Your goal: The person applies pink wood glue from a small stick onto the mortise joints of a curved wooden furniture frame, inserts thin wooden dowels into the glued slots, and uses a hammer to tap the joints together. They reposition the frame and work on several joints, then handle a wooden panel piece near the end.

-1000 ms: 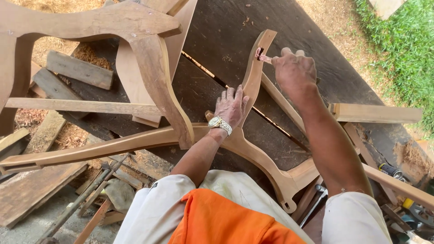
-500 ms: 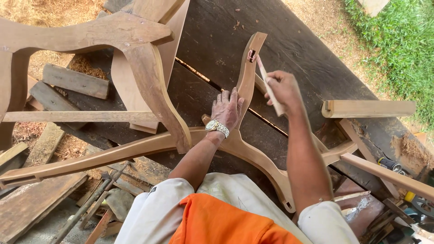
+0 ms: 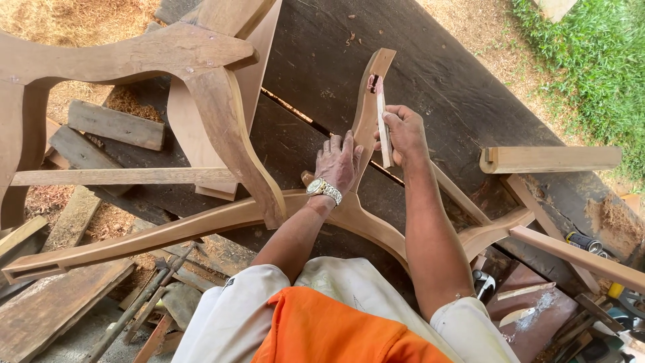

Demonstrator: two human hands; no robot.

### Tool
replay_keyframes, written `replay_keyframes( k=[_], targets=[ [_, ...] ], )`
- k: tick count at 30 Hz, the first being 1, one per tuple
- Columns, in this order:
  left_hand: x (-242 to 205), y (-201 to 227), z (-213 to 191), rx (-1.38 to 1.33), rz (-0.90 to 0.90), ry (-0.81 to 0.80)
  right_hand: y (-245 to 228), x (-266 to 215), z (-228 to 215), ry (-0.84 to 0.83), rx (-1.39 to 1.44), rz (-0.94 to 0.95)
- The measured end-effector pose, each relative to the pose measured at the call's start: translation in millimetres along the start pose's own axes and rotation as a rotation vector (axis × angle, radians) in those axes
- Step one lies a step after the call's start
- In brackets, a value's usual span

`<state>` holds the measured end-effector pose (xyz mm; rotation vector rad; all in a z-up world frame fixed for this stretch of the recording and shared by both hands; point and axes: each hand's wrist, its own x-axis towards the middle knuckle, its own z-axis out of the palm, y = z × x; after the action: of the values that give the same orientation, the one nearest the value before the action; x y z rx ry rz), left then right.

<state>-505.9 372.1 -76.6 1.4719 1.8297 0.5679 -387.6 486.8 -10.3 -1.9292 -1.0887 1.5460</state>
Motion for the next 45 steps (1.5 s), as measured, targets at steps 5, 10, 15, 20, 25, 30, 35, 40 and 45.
replay_keyframes(
  k=[5,10,15,20,25,30,35,40,45],
  targets=[
    [-0.3,-1.5,4.0,0.008,0.017,0.037,3.4,7.0,8.6,-0.006,0.037,-0.023],
    [-1.0,-2.6,5.1,0.009,0.023,0.051,13.3,18.9,17.6,0.025,0.061,-0.027],
    [-1.4,-2.6,5.8,0.012,0.018,0.049,14.6,19.2,21.7,0.056,0.006,-0.043],
    [-0.7,-1.0,4.6,0.010,0.027,0.040,-4.5,-0.3,16.2,0.057,-0.088,-0.043],
    [-0.4,-0.9,3.8,-0.006,0.017,0.049,-2.3,-8.3,-2.6,-0.034,-0.088,-0.036],
    [-0.6,-1.3,2.5,-0.008,0.006,0.031,-8.0,-17.2,-11.6,-0.042,-0.054,-0.071],
    [3.2,-4.3,6.9,-0.010,0.024,0.048,-14.3,-37.9,-19.8,-0.017,0.041,-0.128],
    [-1.8,-0.5,4.7,-0.027,0.000,0.047,15.0,-37.0,-33.8,-0.006,0.017,-0.158],
    [0.2,-3.6,9.4,-0.017,0.025,0.087,40.7,3.1,-47.3,0.160,-0.387,-0.419]
  ],
)
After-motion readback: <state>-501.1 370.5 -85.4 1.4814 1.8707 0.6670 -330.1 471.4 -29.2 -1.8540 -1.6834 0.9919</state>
